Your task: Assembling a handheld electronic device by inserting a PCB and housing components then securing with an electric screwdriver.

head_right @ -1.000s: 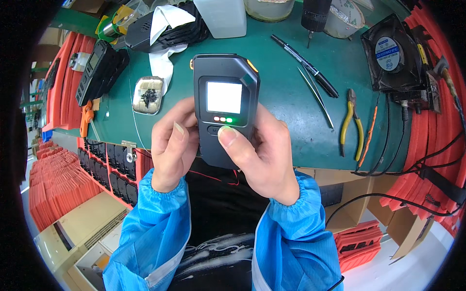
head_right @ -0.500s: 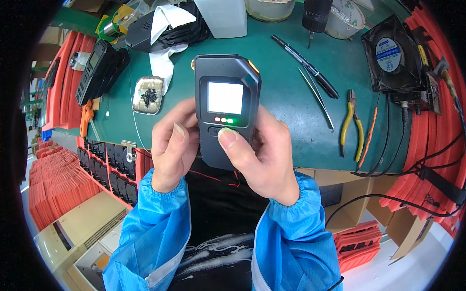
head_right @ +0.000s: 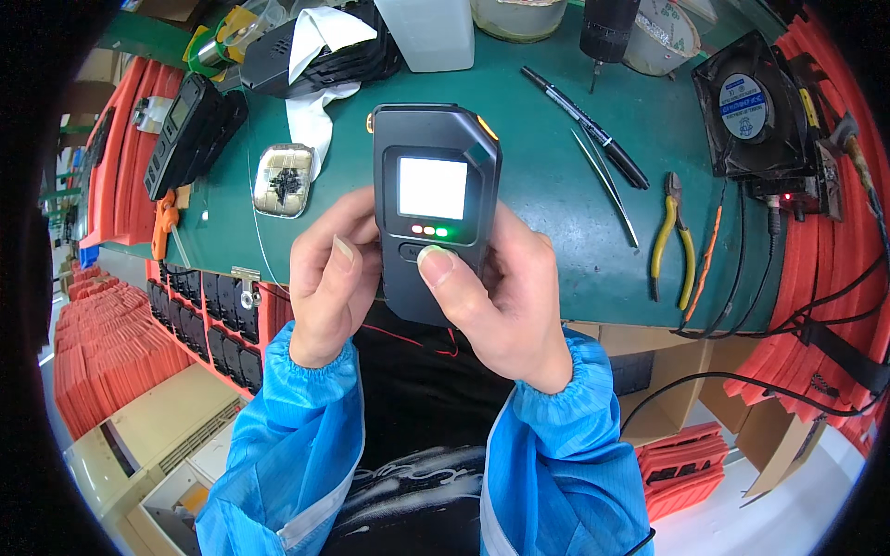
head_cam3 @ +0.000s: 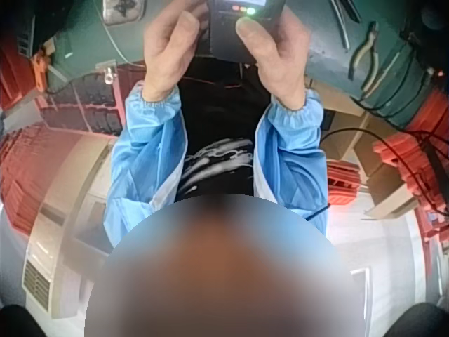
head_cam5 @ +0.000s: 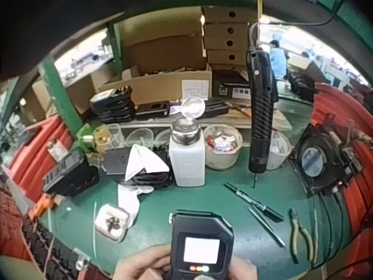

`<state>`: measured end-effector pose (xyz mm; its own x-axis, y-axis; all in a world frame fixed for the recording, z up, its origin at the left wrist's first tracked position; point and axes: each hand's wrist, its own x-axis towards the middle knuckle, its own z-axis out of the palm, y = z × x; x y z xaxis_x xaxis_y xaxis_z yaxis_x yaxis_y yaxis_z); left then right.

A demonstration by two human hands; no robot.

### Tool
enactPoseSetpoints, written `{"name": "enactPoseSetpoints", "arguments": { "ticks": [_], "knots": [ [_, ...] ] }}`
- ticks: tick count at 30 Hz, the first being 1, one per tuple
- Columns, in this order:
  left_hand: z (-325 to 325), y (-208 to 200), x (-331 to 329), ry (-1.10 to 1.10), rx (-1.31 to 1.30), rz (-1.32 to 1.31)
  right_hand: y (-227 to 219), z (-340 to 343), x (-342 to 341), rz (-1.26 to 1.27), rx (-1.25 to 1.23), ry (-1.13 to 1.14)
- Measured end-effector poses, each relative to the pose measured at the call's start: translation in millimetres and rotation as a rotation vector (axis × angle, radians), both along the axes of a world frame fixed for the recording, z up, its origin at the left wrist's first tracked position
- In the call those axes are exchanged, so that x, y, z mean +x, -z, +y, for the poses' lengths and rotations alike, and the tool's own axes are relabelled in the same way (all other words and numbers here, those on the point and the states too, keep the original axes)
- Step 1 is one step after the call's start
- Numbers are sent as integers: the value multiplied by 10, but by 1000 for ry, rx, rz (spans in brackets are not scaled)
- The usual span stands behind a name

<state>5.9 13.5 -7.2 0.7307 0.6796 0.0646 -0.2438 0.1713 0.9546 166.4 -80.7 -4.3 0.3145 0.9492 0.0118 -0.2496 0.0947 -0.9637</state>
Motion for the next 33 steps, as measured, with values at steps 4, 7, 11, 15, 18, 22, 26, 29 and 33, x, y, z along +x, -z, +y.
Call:
{"name": "enactPoseSetpoints", "arguments": {
  "ticks": [4, 7, 11, 15, 18, 22, 26, 29, 33],
  "knots": [
    [-1, -2, -6, 9, -2, 2, -5, 9, -21, 15, 19, 19],
    [-4, -3, -4, 6, 1, 8, 4, -2, -6, 7, 16, 9],
    [-10, -3, 5, 4, -4, 6, 3, -8, -2, 3, 18, 3],
    [-39, -17, 46, -50, -12, -21, 25, 17, -19, -60, 8, 17],
    [-7, -126, 96, -71, 60, 140, -31, 28, -24, -216, -45, -30],
    [-20, -164, 214, -139, -45, 204, -19, 51, -50, -465, -76, -116],
    [50, -88, 131, -157, -206, 272, 38, 65, -73, -449, 22, -83],
    [-5, -50, 179, -263, -352, 114, 24, 46, -59, -431, -2, -118],
    [-51, -31, 127, -245, -231, 35, 27, -10, -14, -236, -23, -80]
  ]
}}
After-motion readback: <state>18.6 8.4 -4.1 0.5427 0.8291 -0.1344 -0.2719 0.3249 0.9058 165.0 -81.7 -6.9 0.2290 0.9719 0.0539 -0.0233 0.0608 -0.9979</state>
